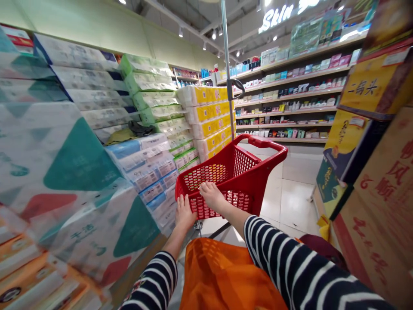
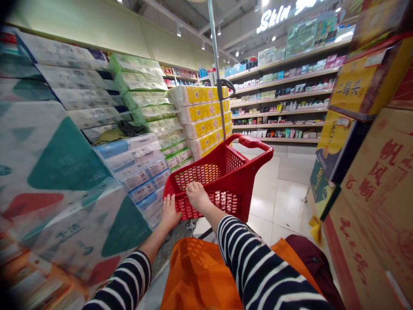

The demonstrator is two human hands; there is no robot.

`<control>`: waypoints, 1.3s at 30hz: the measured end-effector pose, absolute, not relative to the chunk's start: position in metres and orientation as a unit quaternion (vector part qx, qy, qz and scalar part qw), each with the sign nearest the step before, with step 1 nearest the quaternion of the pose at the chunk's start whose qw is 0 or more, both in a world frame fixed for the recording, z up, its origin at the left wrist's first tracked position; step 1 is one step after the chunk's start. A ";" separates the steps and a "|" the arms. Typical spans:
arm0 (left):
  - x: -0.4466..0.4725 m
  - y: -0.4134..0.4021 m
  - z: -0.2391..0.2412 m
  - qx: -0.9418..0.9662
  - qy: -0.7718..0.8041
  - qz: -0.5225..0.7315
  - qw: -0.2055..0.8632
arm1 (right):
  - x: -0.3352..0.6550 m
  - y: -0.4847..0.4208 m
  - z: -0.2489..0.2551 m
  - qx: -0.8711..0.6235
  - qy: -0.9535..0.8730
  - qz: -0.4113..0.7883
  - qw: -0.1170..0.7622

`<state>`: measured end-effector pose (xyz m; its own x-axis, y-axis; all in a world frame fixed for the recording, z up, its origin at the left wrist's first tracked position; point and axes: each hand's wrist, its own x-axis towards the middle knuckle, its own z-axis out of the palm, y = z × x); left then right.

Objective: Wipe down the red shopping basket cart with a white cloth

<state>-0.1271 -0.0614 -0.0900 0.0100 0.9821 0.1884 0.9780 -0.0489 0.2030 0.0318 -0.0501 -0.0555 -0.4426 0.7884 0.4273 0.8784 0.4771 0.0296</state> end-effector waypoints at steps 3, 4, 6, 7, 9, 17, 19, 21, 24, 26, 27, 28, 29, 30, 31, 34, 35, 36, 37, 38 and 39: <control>-0.126 -0.059 -0.086 0.709 0.691 0.137 0.019 | 0.074 -0.050 -0.039 -0.552 -0.809 -0.132 0.155; -0.125 -0.057 -0.085 0.710 0.691 0.134 0.024 | 0.086 -0.050 -0.033 -0.575 -0.794 -0.131 0.150; -0.123 -0.055 -0.083 0.711 0.691 0.127 0.032 | 0.102 -0.050 -0.026 -0.610 -0.768 -0.129 0.146; -0.122 -0.054 -0.082 0.712 0.690 0.124 0.034 | 0.103 -0.050 -0.025 -0.619 -0.761 -0.127 0.147; -0.119 -0.053 -0.081 0.719 0.684 0.119 0.030 | 0.092 -0.052 -0.030 -0.611 -0.767 -0.122 0.152; -0.096 -0.065 -0.080 0.731 0.675 0.095 0.016 | 0.044 -0.050 -0.068 -0.495 -0.827 -0.142 0.226; -0.090 -0.066 -0.078 0.725 0.682 0.093 0.019 | 0.076 -0.047 -0.066 -0.512 -0.818 -0.157 0.211; -0.087 -0.066 -0.077 0.722 0.685 0.093 0.023 | 0.121 -0.045 -0.055 -0.549 -0.797 -0.170 0.183; -0.086 -0.063 -0.077 0.722 0.685 0.088 0.031 | 0.180 -0.044 -0.032 -0.618 -0.752 -0.179 0.143; -0.086 -0.063 -0.078 0.725 0.683 0.085 0.029 | 0.200 -0.043 -0.017 -0.639 -0.741 -0.172 0.113; -0.086 -0.064 -0.078 0.727 0.681 0.085 0.024 | 0.205 -0.043 -0.011 -0.646 -0.739 -0.165 0.099; -0.086 -0.065 -0.079 0.731 0.677 0.084 0.018 | 0.206 -0.042 -0.007 -0.651 -0.737 -0.157 0.087; -0.086 -0.066 -0.079 0.734 0.674 0.083 0.010 | 0.205 -0.041 -0.003 -0.657 -0.735 -0.149 0.079; -0.086 -0.068 -0.080 0.736 0.672 0.081 0.003 | 0.203 -0.039 -0.001 -0.660 -0.733 -0.143 0.074; -0.086 -0.070 -0.080 0.738 0.671 0.076 -0.003 | 0.200 -0.038 0.001 -0.663 -0.732 -0.138 0.071; -0.088 -0.073 -0.078 0.738 0.673 0.051 -0.005 | 0.194 -0.037 0.003 -0.663 -0.733 -0.133 0.068; -0.089 -0.073 -0.077 0.737 0.674 0.042 -0.001 | 0.193 -0.038 0.004 -0.663 -0.733 -0.134 0.068; -0.090 -0.072 -0.075 0.737 0.675 0.036 0.004 | 0.193 -0.040 0.004 -0.664 -0.733 -0.135 0.067; -0.092 -0.071 -0.074 0.736 0.676 0.033 0.009 | 0.192 -0.042 0.004 -0.665 -0.731 -0.138 0.067; -0.093 -0.069 -0.072 0.736 0.676 0.034 0.015 | 0.191 -0.045 0.003 -0.665 -0.730 -0.140 0.066; -0.095 -0.068 -0.071 0.735 0.676 0.038 0.022 | 0.190 -0.047 0.003 -0.666 -0.730 -0.143 0.064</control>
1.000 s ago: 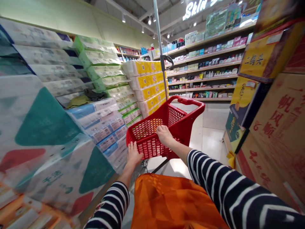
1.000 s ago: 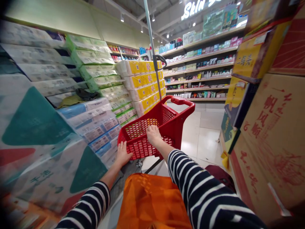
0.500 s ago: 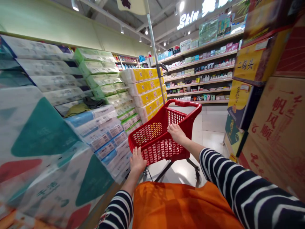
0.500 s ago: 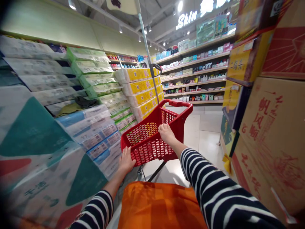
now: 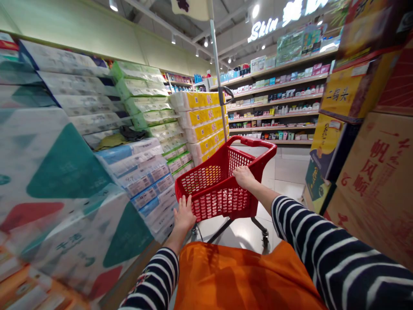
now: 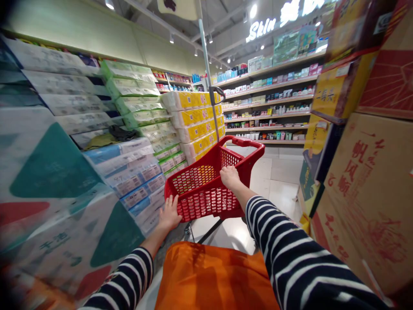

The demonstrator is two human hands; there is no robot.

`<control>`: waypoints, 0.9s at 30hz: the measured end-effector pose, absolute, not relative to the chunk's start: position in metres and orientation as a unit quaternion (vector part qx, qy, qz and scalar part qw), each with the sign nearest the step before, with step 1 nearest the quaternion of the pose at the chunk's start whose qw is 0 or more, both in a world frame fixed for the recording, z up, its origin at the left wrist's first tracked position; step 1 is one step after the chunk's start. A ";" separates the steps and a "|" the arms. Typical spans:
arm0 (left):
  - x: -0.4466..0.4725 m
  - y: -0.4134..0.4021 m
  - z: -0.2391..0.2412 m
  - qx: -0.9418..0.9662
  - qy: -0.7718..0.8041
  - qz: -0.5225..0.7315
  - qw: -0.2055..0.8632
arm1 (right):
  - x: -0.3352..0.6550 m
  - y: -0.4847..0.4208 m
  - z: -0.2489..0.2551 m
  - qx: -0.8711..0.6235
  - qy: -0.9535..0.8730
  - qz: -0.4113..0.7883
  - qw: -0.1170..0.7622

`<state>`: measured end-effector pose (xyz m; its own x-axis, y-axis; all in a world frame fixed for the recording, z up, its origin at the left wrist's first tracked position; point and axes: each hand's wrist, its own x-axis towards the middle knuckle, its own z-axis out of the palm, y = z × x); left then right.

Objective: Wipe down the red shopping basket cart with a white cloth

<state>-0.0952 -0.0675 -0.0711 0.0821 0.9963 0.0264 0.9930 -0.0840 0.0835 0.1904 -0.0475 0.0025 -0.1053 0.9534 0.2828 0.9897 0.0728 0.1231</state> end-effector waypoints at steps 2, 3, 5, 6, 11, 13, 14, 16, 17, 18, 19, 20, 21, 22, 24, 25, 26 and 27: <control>-0.098 -0.063 -0.070 0.729 0.682 0.048 0.038 | 0.189 -0.052 0.000 -0.666 -0.729 -0.147 0.059; -0.100 -0.061 -0.070 0.724 0.685 0.053 0.049 | 0.189 -0.055 -0.001 -0.666 -0.728 -0.150 0.057; -0.101 -0.057 -0.071 0.716 0.692 0.063 0.072 | 0.188 -0.057 -0.004 -0.676 -0.717 -0.159 0.061; -0.101 -0.055 -0.071 0.714 0.692 0.069 0.083 | 0.186 -0.057 -0.005 -0.684 -0.708 -0.161 0.066; -0.097 -0.051 -0.073 0.717 0.682 0.093 0.109 | 0.143 -0.050 -0.014 -0.659 -0.739 -0.116 0.080; -0.096 -0.052 -0.075 0.722 0.677 0.102 0.106 | 0.109 -0.046 -0.024 -0.622 -0.772 -0.103 0.080; -0.097 -0.052 -0.076 0.726 0.672 0.105 0.102 | 0.091 -0.044 -0.030 -0.602 -0.787 -0.103 0.089; -0.100 -0.053 -0.080 0.737 0.660 0.111 0.094 | 0.059 -0.041 -0.046 -0.537 -0.826 -0.116 0.127; -0.104 -0.052 -0.082 0.742 0.654 0.113 0.091 | 0.047 -0.040 -0.055 -0.494 -0.847 -0.127 0.150; -0.108 -0.052 -0.083 0.746 0.650 0.113 0.088 | 0.039 -0.039 -0.065 -0.447 -0.867 -0.139 0.171; -0.113 -0.050 -0.085 0.749 0.648 0.110 0.086 | 0.034 -0.039 -0.076 -0.403 -0.883 -0.150 0.186; -0.119 -0.049 -0.086 0.750 0.648 0.106 0.083 | 0.032 -0.038 -0.087 -0.368 -0.896 -0.158 0.194; -0.125 -0.048 -0.087 0.749 0.650 0.100 0.080 | 0.033 -0.037 -0.098 -0.341 -0.905 -0.164 0.195; -0.130 -0.047 -0.087 0.748 0.653 0.092 0.076 | 0.037 -0.037 -0.110 -0.325 -0.911 -0.167 0.193; -0.136 -0.045 -0.086 0.745 0.658 0.083 0.071 | 0.046 -0.037 -0.135 -0.321 -0.913 -0.168 0.189; -0.137 -0.044 -0.085 0.745 0.658 0.082 0.070 | 0.051 -0.037 -0.147 -0.329 -0.910 -0.166 0.188; -0.136 -0.043 -0.084 0.748 0.655 0.083 0.070 | 0.055 -0.038 -0.157 -0.340 -0.907 -0.162 0.187; -0.133 -0.041 -0.081 0.751 0.651 0.087 0.068 | 0.059 -0.038 -0.164 -0.346 -0.906 -0.157 0.188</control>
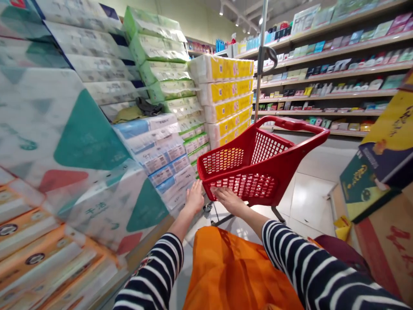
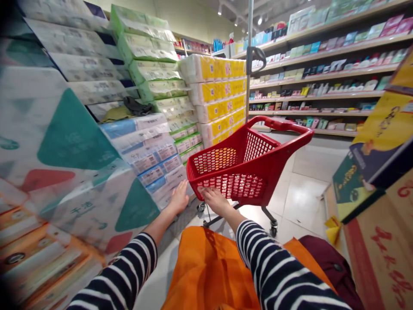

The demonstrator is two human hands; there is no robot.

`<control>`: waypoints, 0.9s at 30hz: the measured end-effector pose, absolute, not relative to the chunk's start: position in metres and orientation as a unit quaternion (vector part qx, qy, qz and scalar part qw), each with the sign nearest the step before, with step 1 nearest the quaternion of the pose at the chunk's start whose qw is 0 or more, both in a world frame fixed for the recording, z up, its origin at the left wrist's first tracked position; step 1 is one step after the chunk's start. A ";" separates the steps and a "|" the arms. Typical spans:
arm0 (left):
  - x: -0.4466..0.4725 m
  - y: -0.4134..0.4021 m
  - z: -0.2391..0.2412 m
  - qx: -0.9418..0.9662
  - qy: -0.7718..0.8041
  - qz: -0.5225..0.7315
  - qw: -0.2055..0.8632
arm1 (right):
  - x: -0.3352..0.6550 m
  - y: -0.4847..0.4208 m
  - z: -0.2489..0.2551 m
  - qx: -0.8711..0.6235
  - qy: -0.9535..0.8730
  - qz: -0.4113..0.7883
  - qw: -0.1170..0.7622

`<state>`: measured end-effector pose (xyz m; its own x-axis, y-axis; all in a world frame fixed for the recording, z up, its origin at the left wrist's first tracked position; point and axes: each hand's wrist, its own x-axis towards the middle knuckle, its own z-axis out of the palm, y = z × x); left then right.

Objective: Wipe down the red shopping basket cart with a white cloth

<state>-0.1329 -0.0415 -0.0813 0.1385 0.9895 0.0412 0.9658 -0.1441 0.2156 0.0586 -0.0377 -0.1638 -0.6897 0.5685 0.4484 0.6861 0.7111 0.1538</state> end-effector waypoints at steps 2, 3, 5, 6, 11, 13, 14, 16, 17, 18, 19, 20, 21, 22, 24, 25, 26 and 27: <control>-0.122 -0.037 -0.075 0.760 0.639 0.098 0.061 | 0.063 -0.036 -0.167 -0.341 -0.908 -0.149 0.190; -0.115 -0.034 -0.071 0.765 0.633 0.105 0.054 | 0.065 -0.034 -0.163 -0.330 -0.913 -0.147 0.192; -0.101 -0.026 -0.063 0.777 0.617 0.118 0.043 | 0.067 -0.026 -0.148 -0.309 -0.918 -0.151 0.196; -0.094 -0.022 -0.060 0.783 0.608 0.121 0.040 | 0.068 -0.021 -0.139 -0.307 -0.918 -0.155 0.199; -0.075 -0.011 -0.050 0.800 0.594 0.056 0.062 | 0.086 -0.011 -0.134 -0.358 -0.904 -0.142 0.184; -0.073 -0.012 -0.050 0.799 0.598 0.028 0.066 | 0.098 -0.015 -0.147 -0.390 -0.897 -0.126 0.164; -0.073 -0.012 -0.050 0.797 0.601 0.023 0.063 | 0.104 -0.018 -0.152 -0.400 -0.895 -0.120 0.158; -0.072 -0.014 -0.051 0.792 0.608 0.019 0.052 | 0.114 -0.019 -0.153 -0.396 -0.896 -0.120 0.162; -0.071 -0.014 -0.052 0.788 0.614 0.019 0.049 | 0.117 -0.018 -0.149 -0.388 -0.896 -0.126 0.175; -0.070 -0.014 -0.053 0.784 0.619 0.020 0.047 | 0.119 -0.015 -0.143 -0.380 -0.895 -0.134 0.193; -0.070 -0.014 -0.053 0.781 0.623 0.020 0.047 | 0.119 -0.011 -0.135 -0.374 -0.891 -0.143 0.214; -0.069 -0.013 -0.054 0.779 0.625 0.020 0.047 | 0.118 -0.006 -0.127 -0.371 -0.886 -0.149 0.235; -0.069 -0.012 -0.054 0.779 0.625 0.020 0.047 | 0.116 -0.001 -0.121 -0.370 -0.881 -0.153 0.253; -0.069 -0.011 -0.055 0.780 0.624 0.019 0.045 | 0.114 0.004 -0.117 -0.369 -0.877 -0.153 0.266; -0.070 -0.010 -0.056 0.784 0.620 0.017 0.035 | 0.110 0.008 -0.121 -0.367 -0.876 -0.148 0.275; -0.071 -0.011 -0.056 0.785 0.618 0.015 0.028 | 0.109 0.008 -0.127 -0.367 -0.878 -0.144 0.273; -0.071 -0.012 -0.057 0.787 0.617 0.013 0.022 | 0.109 0.007 -0.137 -0.369 -0.880 -0.138 0.267; -0.071 -0.013 -0.057 0.787 0.616 0.011 0.017 | 0.109 0.004 -0.148 -0.372 -0.882 -0.132 0.258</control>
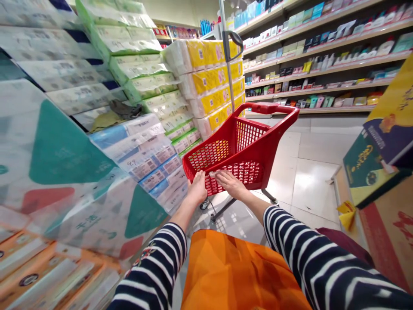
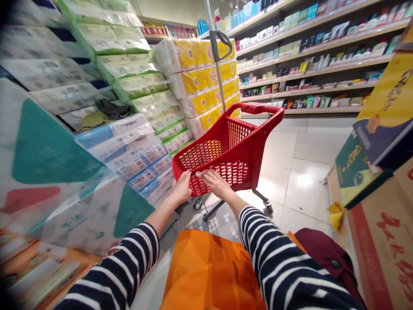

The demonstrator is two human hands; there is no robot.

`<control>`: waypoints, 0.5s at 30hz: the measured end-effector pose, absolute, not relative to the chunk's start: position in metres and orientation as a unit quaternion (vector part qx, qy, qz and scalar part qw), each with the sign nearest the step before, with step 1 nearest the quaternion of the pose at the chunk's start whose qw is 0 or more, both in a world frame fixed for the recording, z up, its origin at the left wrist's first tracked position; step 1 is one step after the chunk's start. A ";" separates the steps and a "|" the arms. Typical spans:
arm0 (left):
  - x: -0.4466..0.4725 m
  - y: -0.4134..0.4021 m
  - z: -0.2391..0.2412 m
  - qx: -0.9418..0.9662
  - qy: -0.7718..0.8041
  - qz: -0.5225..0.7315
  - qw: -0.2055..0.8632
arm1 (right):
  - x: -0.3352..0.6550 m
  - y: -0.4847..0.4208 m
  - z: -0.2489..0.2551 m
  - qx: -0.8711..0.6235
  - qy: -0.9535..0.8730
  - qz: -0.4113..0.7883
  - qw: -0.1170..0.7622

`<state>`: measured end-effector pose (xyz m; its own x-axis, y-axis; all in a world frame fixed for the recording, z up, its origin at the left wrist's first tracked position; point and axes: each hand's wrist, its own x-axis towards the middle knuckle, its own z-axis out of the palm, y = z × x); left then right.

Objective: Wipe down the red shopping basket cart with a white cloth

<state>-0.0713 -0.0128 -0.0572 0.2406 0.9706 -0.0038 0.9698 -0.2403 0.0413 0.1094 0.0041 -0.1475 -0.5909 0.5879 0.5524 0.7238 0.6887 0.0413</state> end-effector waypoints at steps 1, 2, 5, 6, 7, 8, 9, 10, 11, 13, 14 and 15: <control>-0.071 -0.014 -0.057 0.787 0.616 0.009 0.015 | 0.111 0.001 -0.158 -0.374 -0.886 -0.124 0.245; -0.071 -0.016 -0.058 0.786 0.618 0.008 0.013 | 0.114 -0.002 -0.168 -0.376 -0.890 -0.116 0.232; -0.070 -0.019 -0.057 0.778 0.628 0.007 0.013 | 0.127 -0.005 -0.178 -0.378 -0.893 -0.099 0.224; -0.069 -0.019 -0.056 0.775 0.632 0.009 0.012 | 0.132 -0.003 -0.173 -0.380 -0.888 -0.100 0.238; -0.067 -0.019 -0.055 0.772 0.635 0.014 0.009 | 0.137 -0.001 -0.166 -0.388 -0.878 -0.105 0.261; -0.064 -0.017 -0.052 0.772 0.636 0.021 0.004 | 0.141 0.003 -0.158 -0.402 -0.862 -0.112 0.288; -0.060 -0.014 -0.049 0.773 0.634 0.030 -0.003 | 0.144 0.006 -0.149 -0.421 -0.843 -0.120 0.314; -0.054 -0.011 -0.046 0.775 0.630 0.040 -0.011 | 0.147 0.010 -0.143 -0.442 -0.823 -0.126 0.335; -0.048 -0.007 -0.043 0.780 0.623 0.049 -0.016 | 0.149 0.012 -0.139 -0.461 -0.807 -0.129 0.347; -0.034 -0.001 -0.038 0.794 0.606 0.050 -0.009 | 0.151 0.011 -0.144 -0.479 -0.802 -0.123 0.336; -0.026 0.001 -0.037 0.801 0.597 0.044 0.001 | 0.152 0.007 -0.151 -0.479 -0.812 -0.114 0.312; -0.020 0.002 -0.038 0.806 0.590 0.035 0.011 | 0.154 0.003 -0.160 -0.476 -0.826 -0.104 0.283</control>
